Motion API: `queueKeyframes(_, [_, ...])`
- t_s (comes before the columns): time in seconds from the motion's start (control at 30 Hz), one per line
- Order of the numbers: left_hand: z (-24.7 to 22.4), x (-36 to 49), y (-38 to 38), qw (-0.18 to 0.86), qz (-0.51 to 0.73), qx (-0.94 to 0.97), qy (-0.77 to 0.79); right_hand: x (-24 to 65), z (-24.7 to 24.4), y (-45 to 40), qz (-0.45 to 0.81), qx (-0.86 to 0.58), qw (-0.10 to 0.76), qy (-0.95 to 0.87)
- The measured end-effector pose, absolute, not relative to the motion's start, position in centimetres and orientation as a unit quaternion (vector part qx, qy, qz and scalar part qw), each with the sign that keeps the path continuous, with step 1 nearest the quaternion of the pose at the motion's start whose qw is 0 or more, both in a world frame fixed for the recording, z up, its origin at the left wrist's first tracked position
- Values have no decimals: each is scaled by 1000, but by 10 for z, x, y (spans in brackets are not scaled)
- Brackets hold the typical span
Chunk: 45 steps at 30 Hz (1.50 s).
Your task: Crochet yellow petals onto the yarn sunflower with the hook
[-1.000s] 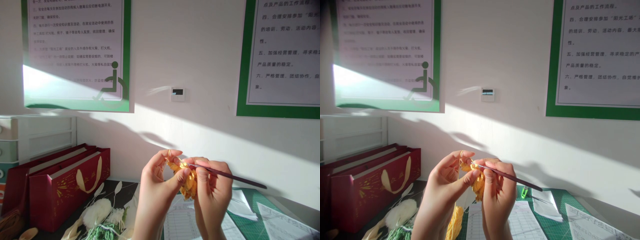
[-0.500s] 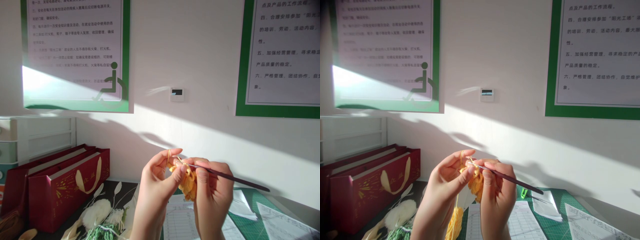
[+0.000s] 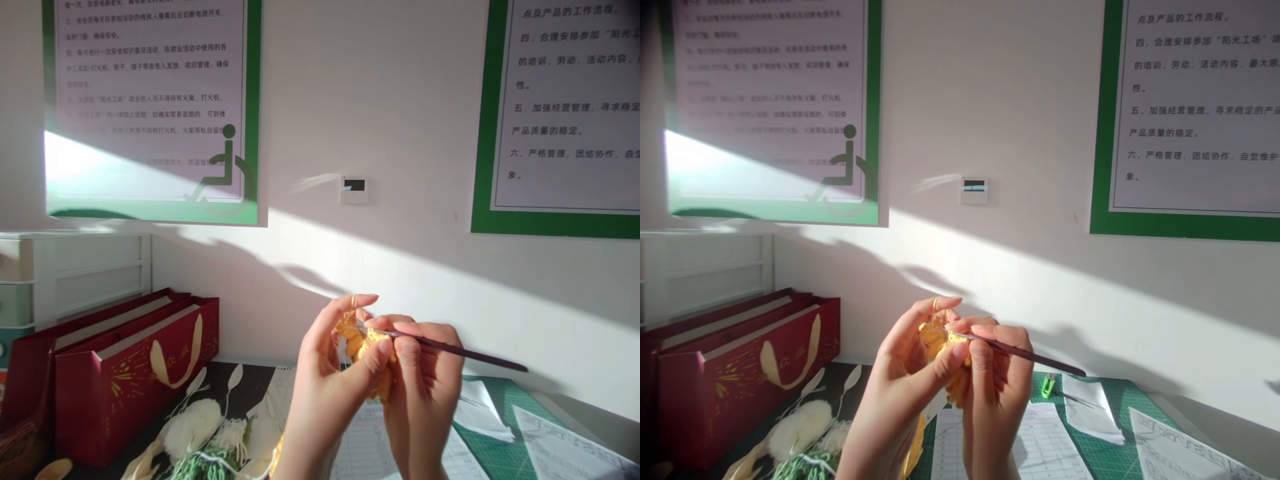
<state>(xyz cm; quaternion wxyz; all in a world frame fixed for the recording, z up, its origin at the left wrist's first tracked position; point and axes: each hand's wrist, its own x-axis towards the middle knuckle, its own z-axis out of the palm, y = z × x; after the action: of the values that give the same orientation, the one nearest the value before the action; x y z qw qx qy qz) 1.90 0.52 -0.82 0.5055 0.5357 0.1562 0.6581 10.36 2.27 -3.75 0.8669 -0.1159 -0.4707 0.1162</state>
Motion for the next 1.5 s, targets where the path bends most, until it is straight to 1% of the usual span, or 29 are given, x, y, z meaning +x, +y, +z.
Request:
queueKeyframes(0.17, [-7, 28, 4, 553, 674, 475, 120, 104, -39, 22, 150, -126, 872, -449])
queueKeyframes(0.3, [-8, 33, -1, 543, 698, 451, 118, 106, -39, 24, 108, -128, 872, -461])
queueKeyframes(0.33, [-7, 33, -2, 536, 701, 454, 124, 109, -40, 25, 75, -126, 868, -474])
queueKeyframes(0.4, [-6, 31, -4, 530, 704, 452, 136, 121, -42, 26, -41, -127, 842, -523])
queueKeyframes(0.43, [-6, 29, -5, 538, 702, 444, 144, 127, -43, 26, -134, -127, 804, -565])
queueKeyframes(0.47, [-5, 26, -5, 554, 694, 435, 150, 134, -45, 26, -230, -142, 748, -607])
queueKeyframes(0.5, [-5, 22, -4, 577, 678, 428, 157, 140, -47, 27, -298, -164, 691, -637])
queueKeyframes(0.53, [-4, 18, -3, 604, 656, 422, 163, 145, -49, 27, -346, -164, 672, -634])
queueKeyframes(0.57, [-4, 15, -1, 630, 629, 423, 167, 148, -51, 28, -357, -165, 665, -635])
queueKeyframes(0.6, [-3, 11, 1, 650, 607, 425, 169, 148, -53, 29, -339, -171, 670, -638])
queueKeyframes(0.7, [-3, 2, 5, 675, 575, 437, 152, 139, -54, 34, -237, -122, 734, -625])
queueKeyframes(0.77, [-3, -1, 5, 674, 576, 442, 138, 127, -50, 36, -154, -60, 788, -594])
queueKeyframes(0.83, [-3, -1, 1, 668, 583, 445, 128, 117, -45, 35, -51, -43, 821, -567])
queueKeyframes(0.9, [-3, -2, -2, 665, 587, 446, 121, 109, -41, 32, 26, -11, 838, -545])
queueKeyframes(1.2, [-9, -10, 5, 674, 560, 474, 88, 115, -29, 24, 203, 8, 834, -514])
queueKeyframes(1.4, [-4, -11, -1, 679, 534, 500, 71, 121, -25, 18, 307, -84, 811, -491])
queueKeyframes(1.5, [-2, -7, -2, 646, 558, 515, 84, 120, -24, 19, 374, -115, 775, -496])
